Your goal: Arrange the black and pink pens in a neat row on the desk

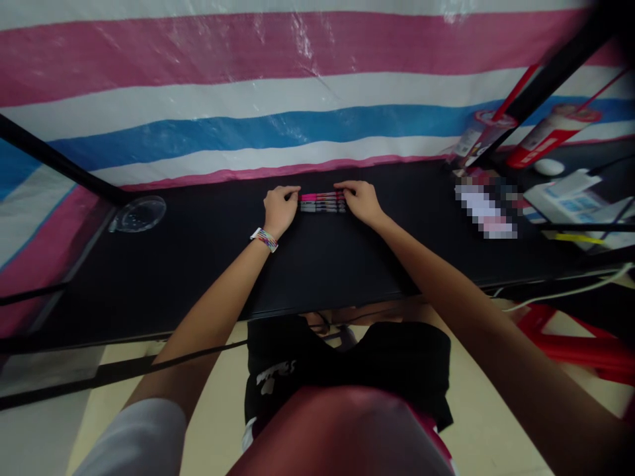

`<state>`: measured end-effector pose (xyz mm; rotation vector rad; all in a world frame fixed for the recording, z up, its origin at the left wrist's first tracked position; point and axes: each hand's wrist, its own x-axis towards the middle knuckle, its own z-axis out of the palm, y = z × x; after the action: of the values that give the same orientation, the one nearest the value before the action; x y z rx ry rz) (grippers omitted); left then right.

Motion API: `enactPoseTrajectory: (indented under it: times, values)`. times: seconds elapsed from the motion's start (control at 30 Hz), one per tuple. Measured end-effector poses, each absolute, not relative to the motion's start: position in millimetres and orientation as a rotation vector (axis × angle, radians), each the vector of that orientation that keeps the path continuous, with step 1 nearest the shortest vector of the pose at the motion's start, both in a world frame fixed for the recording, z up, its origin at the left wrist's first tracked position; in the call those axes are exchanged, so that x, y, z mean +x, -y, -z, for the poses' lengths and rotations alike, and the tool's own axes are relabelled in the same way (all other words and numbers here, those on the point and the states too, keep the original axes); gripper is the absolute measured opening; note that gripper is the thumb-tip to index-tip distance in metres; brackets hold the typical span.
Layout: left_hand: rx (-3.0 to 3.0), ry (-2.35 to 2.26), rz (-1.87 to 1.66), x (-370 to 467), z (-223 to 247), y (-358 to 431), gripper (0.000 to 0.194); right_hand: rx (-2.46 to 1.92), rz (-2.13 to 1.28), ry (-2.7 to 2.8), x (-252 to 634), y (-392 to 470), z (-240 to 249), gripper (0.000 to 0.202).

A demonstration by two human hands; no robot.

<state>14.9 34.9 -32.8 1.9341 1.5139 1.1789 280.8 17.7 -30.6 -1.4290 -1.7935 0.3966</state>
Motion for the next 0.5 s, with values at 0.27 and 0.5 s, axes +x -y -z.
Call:
enactPoseTrajectory:
  times: [0.27, 0.5]
  values:
    - [1.574, -1.147, -1.394, 23, 47, -44, 0.038, -1.486, -0.529, 1.310, 260, -29, 46, 0.055]
    - [1.444, -1.034, -1.412, 37, 51, -48, 0.030, -1.413, -0.684, 1.317, 239, -34, 52, 0.056]
